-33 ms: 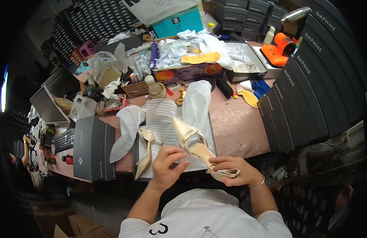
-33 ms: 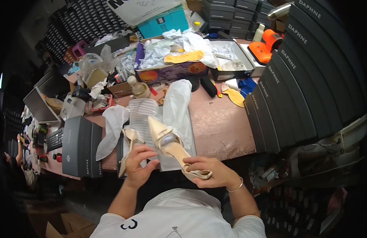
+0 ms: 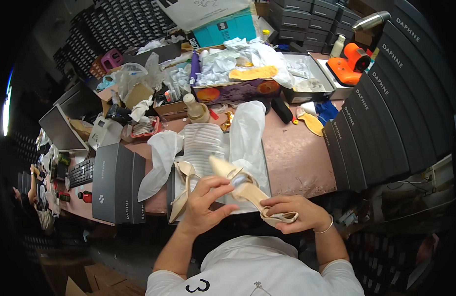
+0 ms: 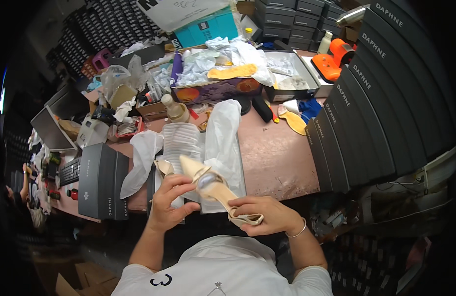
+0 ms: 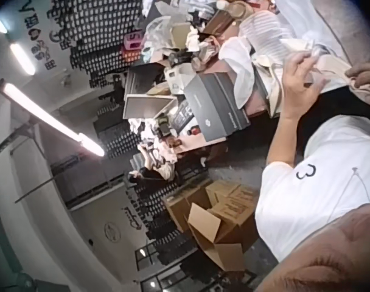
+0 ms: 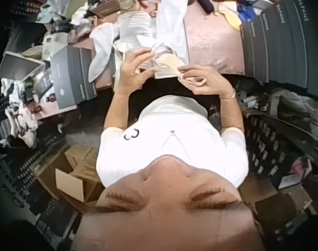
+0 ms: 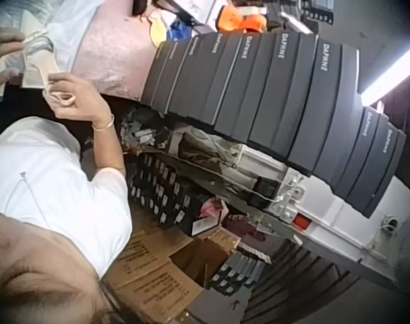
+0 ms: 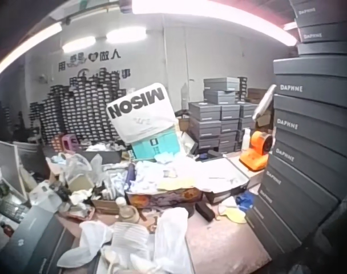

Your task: Inspecting pairs of high-heeled shoes and packing them into boxes with tissue paper.

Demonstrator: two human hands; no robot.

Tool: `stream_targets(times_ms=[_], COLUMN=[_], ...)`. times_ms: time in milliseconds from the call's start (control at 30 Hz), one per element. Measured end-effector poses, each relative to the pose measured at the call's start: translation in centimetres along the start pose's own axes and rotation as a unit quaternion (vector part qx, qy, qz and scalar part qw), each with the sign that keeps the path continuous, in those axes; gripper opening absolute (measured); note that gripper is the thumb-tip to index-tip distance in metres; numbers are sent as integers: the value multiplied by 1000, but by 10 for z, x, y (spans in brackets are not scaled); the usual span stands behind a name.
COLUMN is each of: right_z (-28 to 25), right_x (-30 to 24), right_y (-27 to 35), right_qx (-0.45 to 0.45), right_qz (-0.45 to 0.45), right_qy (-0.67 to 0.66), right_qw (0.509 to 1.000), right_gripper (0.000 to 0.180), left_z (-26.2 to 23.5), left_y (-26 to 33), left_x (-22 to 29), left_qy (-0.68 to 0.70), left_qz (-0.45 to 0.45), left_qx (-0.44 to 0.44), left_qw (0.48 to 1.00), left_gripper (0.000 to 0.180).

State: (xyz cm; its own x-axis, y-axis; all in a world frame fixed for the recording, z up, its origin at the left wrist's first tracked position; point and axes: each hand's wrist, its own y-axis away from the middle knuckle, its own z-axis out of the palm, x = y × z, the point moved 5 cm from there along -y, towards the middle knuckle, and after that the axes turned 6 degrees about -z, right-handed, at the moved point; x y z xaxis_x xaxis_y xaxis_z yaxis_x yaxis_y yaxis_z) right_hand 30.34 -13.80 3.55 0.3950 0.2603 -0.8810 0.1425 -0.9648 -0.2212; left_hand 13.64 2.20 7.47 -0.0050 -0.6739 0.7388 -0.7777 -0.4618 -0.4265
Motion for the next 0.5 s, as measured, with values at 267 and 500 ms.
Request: stream_targets(times_ms=[267,500], right_z=[0,-65], right_x=[-23,213], right_y=[-141,-292], right_qx=[-274,108], right_qz=[-74,43], right_qy=[-59,203], right_qw=[957,972], right_gripper=[40,22], left_z=[43,16], left_y=[41,45], left_x=[-80,-152], left_qy=[200,598], left_qz=[-275,-424], left_qx=[-567,-57], left_qw=[751,678], left_gripper=[54,36])
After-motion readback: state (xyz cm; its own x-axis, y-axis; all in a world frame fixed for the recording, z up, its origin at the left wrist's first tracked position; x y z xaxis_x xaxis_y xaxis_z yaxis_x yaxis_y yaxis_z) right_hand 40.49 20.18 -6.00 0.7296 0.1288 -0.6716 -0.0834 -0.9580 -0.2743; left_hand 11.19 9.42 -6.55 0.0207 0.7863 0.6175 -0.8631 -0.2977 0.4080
